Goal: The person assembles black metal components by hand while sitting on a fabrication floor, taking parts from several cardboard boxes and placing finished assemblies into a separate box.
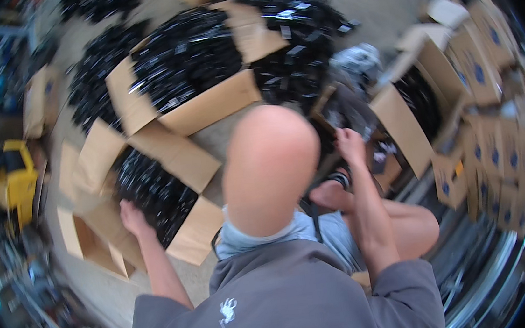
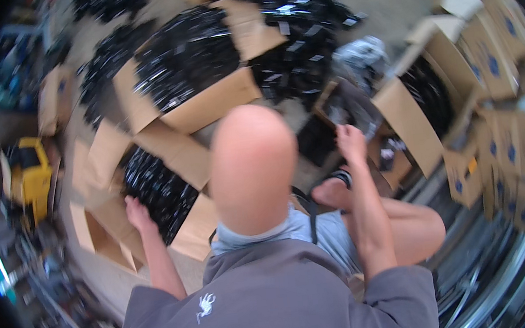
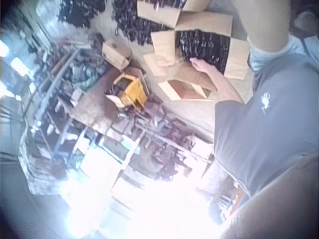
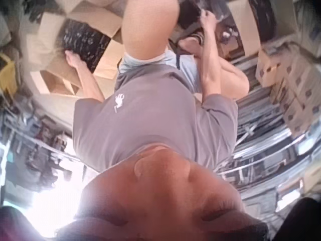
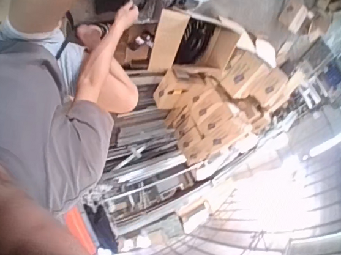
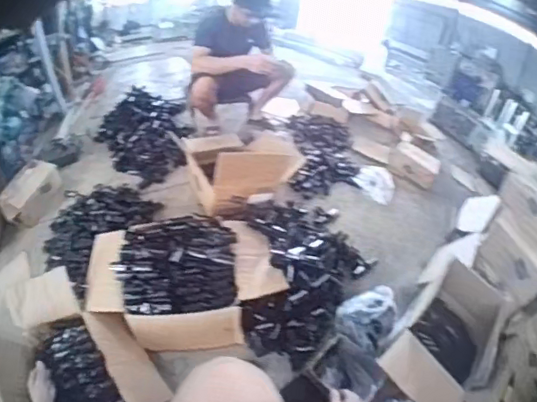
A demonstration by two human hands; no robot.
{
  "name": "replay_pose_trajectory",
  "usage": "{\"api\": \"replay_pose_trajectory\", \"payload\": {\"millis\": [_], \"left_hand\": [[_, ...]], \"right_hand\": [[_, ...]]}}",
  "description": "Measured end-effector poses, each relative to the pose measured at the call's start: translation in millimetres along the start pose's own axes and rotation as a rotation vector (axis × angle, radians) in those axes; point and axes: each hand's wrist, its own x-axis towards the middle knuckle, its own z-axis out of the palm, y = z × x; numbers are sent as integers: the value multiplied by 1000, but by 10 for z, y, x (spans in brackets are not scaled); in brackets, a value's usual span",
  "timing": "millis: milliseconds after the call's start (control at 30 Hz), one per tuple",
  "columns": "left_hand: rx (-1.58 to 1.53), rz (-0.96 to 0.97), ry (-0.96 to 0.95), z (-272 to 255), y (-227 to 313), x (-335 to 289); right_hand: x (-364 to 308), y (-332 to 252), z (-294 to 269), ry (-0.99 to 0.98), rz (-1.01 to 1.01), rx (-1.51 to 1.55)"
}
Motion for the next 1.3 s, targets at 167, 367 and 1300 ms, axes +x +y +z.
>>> {"api": "replay_pose_trajectory", "payload": {"millis": [167,367,1300], "left_hand": [[-12,253,-76,1026,793,-725],[434,770,-260,1812,1754,-1524],[382,1531,-1373,3432,3356,-4805]], "right_hand": [[-131,455,180,-159,275,-264],[-465,292,373,234,15,-271],[-430,38,452,239,-258,-187]]}}
